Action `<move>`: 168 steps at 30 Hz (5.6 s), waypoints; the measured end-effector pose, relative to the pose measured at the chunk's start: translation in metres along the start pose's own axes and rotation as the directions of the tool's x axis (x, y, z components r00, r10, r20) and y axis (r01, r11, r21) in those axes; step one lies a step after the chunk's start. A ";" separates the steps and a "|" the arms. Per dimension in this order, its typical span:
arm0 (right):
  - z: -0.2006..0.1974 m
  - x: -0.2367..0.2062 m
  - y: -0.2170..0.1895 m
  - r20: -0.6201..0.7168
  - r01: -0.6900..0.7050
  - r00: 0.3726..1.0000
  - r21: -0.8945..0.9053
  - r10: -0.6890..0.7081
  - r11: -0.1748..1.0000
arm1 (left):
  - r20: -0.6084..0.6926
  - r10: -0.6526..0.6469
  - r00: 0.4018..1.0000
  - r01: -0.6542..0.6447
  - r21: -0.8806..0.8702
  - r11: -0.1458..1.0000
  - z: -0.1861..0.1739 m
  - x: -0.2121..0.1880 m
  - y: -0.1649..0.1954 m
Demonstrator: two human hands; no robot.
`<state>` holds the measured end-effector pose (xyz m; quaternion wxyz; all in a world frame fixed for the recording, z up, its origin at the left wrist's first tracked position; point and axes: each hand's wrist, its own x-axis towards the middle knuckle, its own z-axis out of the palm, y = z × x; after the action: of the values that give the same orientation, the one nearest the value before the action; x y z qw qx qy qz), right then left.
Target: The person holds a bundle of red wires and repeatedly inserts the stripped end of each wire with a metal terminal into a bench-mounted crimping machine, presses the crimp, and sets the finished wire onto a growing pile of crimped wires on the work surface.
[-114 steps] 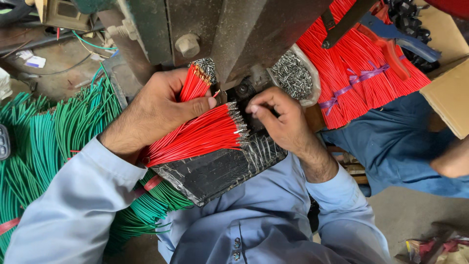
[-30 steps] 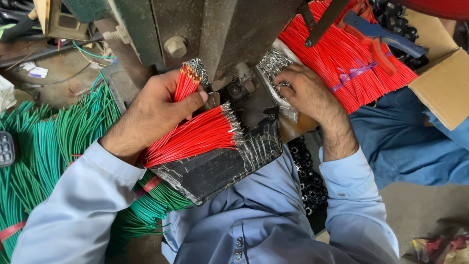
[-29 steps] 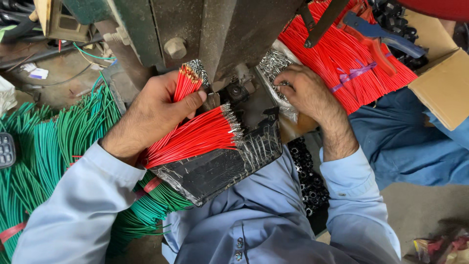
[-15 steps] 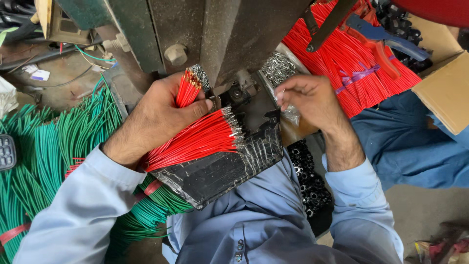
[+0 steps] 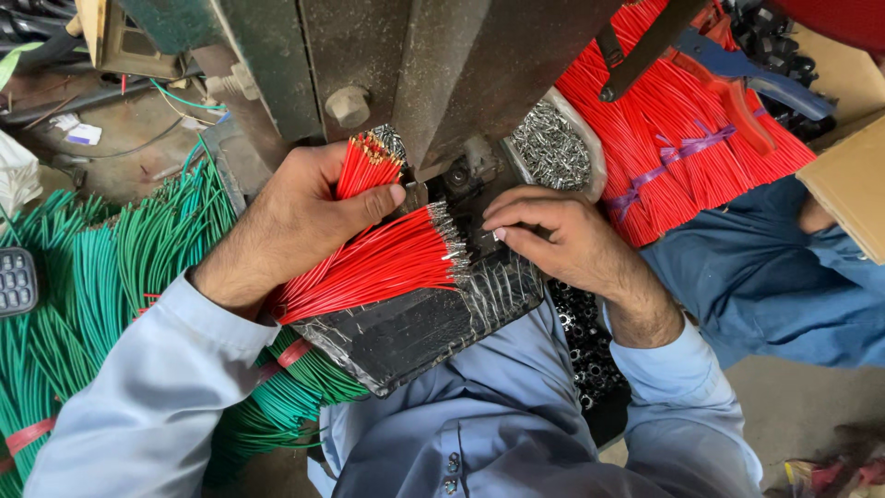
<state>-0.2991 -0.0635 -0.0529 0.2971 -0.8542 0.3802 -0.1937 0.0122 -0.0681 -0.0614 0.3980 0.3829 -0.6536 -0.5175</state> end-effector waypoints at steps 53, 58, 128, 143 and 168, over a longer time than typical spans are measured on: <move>0.048 0.048 -0.001 -0.291 0.086 0.956 0.406 0.040 0.910 | 0.027 -0.033 0.999 0.035 -0.092 0.995 0.000 0.001 -0.007; 0.018 0.024 -0.007 -0.248 0.014 0.969 0.102 0.012 0.995 | 0.010 0.086 0.996 -0.087 0.136 0.987 0.005 0.000 -0.010; 0.013 0.012 -0.025 -0.243 0.014 0.970 0.125 0.017 0.992 | 0.061 0.036 0.998 -0.035 -0.022 0.999 0.007 -0.005 -0.006; 0.016 0.010 -0.019 -0.235 -0.195 0.959 -0.130 0.160 0.972 | 0.035 0.003 0.999 0.003 -0.187 0.982 0.003 -0.007 -0.008; 0.053 0.057 0.003 -0.310 0.075 0.949 0.398 0.057 0.914 | 0.011 -0.012 1.000 0.013 -0.048 0.999 -0.001 -0.001 -0.013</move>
<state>-0.2349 -0.0897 -0.0887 0.4020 -0.7338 0.3705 -0.4033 0.0149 -0.0697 -0.0740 0.4002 0.3745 -0.6407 -0.5377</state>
